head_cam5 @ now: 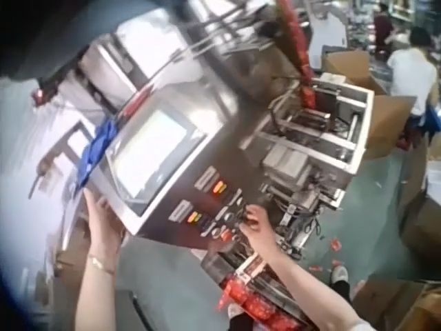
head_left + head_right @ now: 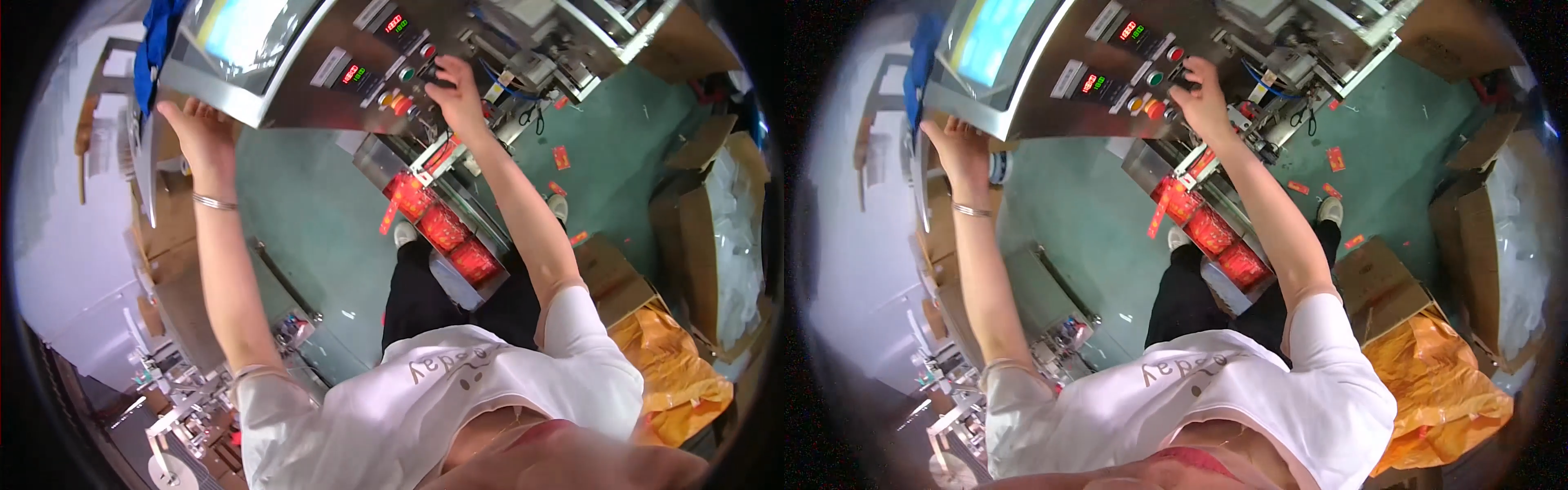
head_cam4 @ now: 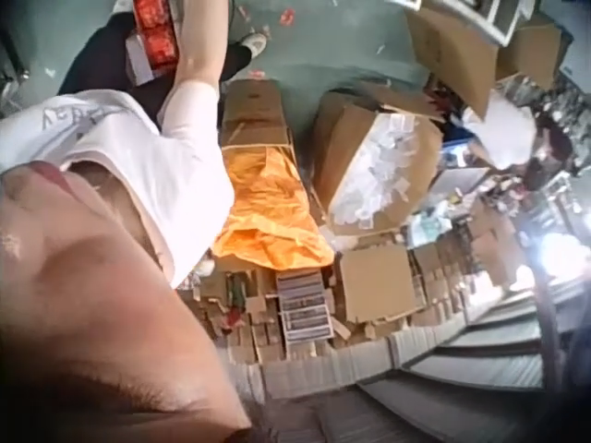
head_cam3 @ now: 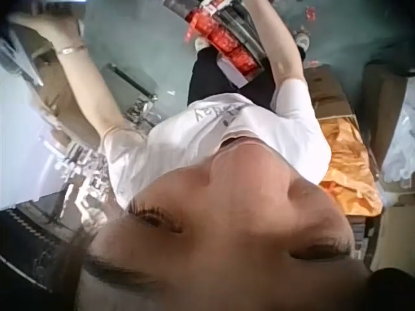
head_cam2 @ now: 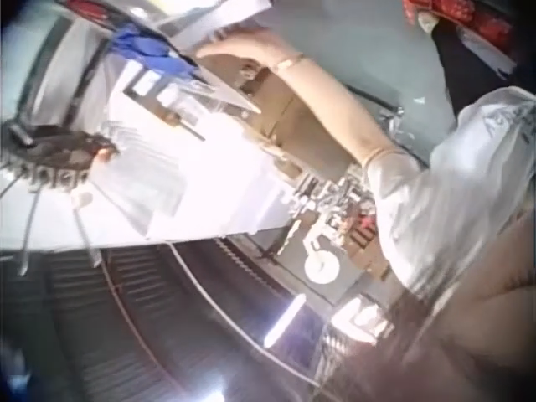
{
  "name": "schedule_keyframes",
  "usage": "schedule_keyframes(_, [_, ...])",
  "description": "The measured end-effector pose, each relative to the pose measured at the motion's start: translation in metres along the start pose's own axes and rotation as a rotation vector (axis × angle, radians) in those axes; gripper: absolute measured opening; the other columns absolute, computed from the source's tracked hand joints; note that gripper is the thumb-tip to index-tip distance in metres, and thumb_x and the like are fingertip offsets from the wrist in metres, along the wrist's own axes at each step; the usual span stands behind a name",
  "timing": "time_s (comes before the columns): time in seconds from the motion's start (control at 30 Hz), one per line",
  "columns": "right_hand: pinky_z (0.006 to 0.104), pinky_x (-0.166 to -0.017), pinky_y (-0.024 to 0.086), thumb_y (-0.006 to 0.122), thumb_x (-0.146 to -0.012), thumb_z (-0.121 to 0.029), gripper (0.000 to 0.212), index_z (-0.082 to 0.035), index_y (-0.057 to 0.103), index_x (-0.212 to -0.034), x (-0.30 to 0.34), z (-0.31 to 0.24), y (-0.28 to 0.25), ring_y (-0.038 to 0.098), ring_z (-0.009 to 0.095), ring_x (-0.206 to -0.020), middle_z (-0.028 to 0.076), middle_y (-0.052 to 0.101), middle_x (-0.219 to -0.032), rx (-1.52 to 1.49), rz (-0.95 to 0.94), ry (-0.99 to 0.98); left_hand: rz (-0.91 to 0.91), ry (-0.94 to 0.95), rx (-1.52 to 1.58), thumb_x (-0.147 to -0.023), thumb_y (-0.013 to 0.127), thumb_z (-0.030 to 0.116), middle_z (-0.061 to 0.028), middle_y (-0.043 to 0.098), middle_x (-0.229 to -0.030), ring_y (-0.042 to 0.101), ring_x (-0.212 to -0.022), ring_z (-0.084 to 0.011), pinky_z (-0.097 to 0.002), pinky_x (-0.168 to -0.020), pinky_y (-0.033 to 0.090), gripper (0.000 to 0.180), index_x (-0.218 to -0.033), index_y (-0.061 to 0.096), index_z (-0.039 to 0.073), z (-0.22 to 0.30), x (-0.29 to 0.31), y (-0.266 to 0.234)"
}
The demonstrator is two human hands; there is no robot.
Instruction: Assembling and inspecting plastic lighting fixture components on an industrial production line.
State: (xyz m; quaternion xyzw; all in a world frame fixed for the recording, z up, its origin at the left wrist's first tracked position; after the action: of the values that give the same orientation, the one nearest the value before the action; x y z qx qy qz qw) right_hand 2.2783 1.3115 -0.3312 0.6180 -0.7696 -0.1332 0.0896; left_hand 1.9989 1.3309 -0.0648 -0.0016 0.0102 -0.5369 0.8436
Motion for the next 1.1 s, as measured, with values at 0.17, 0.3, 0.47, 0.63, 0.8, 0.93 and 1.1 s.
schedule_keyframes(0.17, [0.0348, -0.092, 0.044, 0.060, -0.080, 0.001, 0.055, -0.004, 0.036, -0.129, -0.004, -0.010, 0.010, 0.048, 0.022, -0.114, 0.012, 0.048, -0.132, -0.082, 0.017, -0.067, 0.115, -0.163, -0.268, -0.094, 0.046, 0.040, -0.0085, 0.061, -0.089, 0.058, -0.080, -0.0163, -0.0320, -0.069, 0.049, 0.036, -0.092, 0.054, 0.004, -0.182, 0.080, -0.106])
schedule_keyframes(0.3, [0.0321, -0.091, 0.042, 0.064, -0.078, -0.005, 0.055, -0.003, 0.039, -0.128, -0.027, 0.003, 0.005, 0.053, 0.019, -0.103, 0.011, 0.055, -0.119, -0.048, -0.089, -0.098, -0.003, -0.473, -0.643, -0.091, 0.054, 0.030, -0.0064, 0.064, -0.076, 0.059, -0.073, -0.0133, -0.0287, -0.066, 0.047, 0.033, -0.092, 0.061, -0.002, -0.332, 0.176, -0.166])
schedule_keyframes(0.47, [0.0274, -0.085, 0.042, 0.060, -0.076, -0.008, 0.055, 0.000, 0.039, -0.127, -0.007, -0.035, 0.031, 0.055, 0.018, -0.097, 0.013, 0.059, -0.113, -0.035, 0.162, 0.107, -0.118, -0.548, -0.800, -0.088, 0.057, 0.029, -0.0137, 0.066, -0.081, 0.064, -0.074, -0.0245, -0.0335, -0.071, 0.049, 0.032, -0.096, 0.062, -0.001, -0.409, 0.238, -0.196])
schedule_keyframes(0.63, [0.0274, -0.079, 0.043, 0.059, -0.076, -0.010, 0.050, 0.000, 0.043, -0.123, -0.001, -0.074, 0.043, 0.058, 0.018, -0.083, 0.008, 0.062, -0.090, 0.059, 0.264, 0.205, -0.195, -0.493, -0.923, -0.086, 0.057, 0.030, -0.0203, 0.062, -0.106, 0.056, -0.104, -0.0341, -0.0402, -0.086, 0.045, 0.039, -0.109, 0.057, -0.002, -0.466, 0.242, -0.203])
schedule_keyframes(0.8, [0.0397, -0.095, 0.042, 0.058, -0.086, -0.009, 0.043, 0.002, 0.040, -0.124, -0.003, 0.003, -0.014, 0.051, 0.024, -0.113, 0.013, 0.053, -0.125, 0.012, -0.155, 0.270, 0.527, -0.865, -0.605, -0.082, 0.062, 0.031, -0.0259, 0.047, -0.126, 0.052, -0.108, -0.0346, -0.0424, -0.091, 0.041, 0.062, -0.128, 0.040, -0.003, -0.551, 0.253, -0.277])
schedule_keyframes(0.93, [0.0361, -0.093, 0.043, 0.060, -0.086, -0.008, 0.040, -0.003, 0.047, -0.123, 0.059, 0.056, -0.109, 0.055, 0.018, -0.109, 0.009, 0.055, -0.121, 0.641, -0.031, 0.359, 0.488, -1.103, -0.061, -0.077, 0.069, 0.037, -0.0167, 0.064, -0.105, 0.061, -0.095, -0.0287, -0.0371, -0.082, 0.047, 0.060, -0.121, 0.053, -0.001, -0.571, 0.254, -0.228])
schedule_keyframes(1.1, [0.0387, -0.092, 0.042, 0.064, -0.081, -0.009, 0.051, 0.000, 0.041, -0.125, 0.047, 0.130, -0.158, 0.049, 0.030, -0.115, 0.016, 0.050, -0.124, 1.305, -0.483, 0.100, 0.113, -0.530, -0.714, -0.075, 0.072, 0.035, -0.0117, 0.066, -0.079, 0.064, -0.073, -0.0258, -0.0371, -0.065, 0.047, 0.046, -0.106, 0.063, 0.002, -0.563, 0.235, -0.233])
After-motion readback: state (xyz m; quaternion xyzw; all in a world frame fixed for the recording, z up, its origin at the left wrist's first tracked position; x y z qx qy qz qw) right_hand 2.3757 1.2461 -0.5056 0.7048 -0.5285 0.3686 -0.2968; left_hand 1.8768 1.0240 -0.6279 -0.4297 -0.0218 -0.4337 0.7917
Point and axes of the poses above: each hand's wrist, its own x-axis away from the middle knuckle, its own y-axis out of the palm, z = x × y, the point moved 6 cm from there along -x, towards the middle knuckle
